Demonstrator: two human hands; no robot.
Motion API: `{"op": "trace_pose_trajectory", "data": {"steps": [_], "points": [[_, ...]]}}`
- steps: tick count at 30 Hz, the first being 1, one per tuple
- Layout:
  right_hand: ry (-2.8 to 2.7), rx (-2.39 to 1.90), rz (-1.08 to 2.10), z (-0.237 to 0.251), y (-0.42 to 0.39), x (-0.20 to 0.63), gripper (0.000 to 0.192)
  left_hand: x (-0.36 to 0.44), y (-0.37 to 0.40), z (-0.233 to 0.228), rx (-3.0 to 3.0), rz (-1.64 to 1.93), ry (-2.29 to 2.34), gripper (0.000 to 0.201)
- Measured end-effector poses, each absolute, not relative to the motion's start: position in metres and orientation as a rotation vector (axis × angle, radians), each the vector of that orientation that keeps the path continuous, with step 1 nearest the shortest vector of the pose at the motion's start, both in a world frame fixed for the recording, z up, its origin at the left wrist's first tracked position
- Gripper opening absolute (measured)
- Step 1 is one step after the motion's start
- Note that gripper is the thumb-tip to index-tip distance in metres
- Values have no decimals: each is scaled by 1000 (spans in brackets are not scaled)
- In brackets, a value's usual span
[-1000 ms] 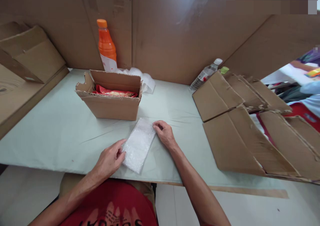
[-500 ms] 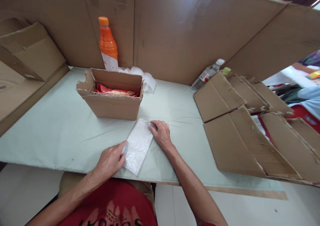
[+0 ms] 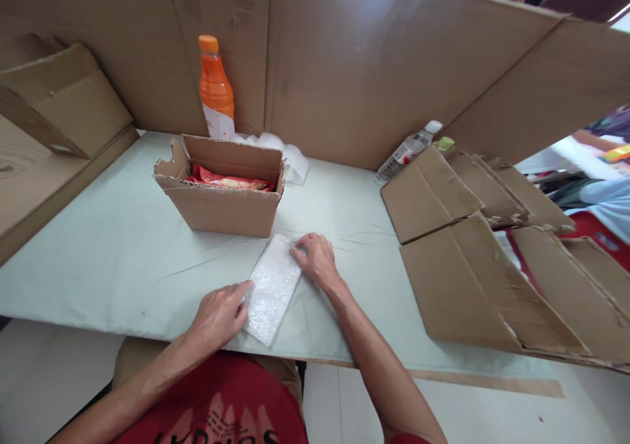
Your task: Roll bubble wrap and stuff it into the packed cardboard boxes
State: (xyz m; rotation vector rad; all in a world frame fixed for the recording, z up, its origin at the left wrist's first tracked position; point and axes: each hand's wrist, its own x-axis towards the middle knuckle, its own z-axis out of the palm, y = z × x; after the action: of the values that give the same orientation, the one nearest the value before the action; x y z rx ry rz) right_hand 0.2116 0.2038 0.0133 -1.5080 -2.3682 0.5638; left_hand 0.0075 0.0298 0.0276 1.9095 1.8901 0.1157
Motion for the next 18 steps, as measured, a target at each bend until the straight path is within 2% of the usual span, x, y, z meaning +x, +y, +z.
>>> {"op": "trace_pose_trajectory", "data": {"steps": [6, 10, 15, 18], "points": [[-2317, -1546, 709, 20, 195, 218, 10, 3, 26, 32, 1892, 185, 1906, 42], [-2241, -1575, 841, 21, 183, 231, 11, -2, 21, 37, 1874, 128, 1953, 50], [-2166, -1561, 966, 20, 175, 239, 40, -1, 20, 38, 1856, 51, 1913, 50], [-2163, -1525, 1046, 22, 174, 240, 35, 0, 22, 40, 1828, 25, 1899, 38]]}}
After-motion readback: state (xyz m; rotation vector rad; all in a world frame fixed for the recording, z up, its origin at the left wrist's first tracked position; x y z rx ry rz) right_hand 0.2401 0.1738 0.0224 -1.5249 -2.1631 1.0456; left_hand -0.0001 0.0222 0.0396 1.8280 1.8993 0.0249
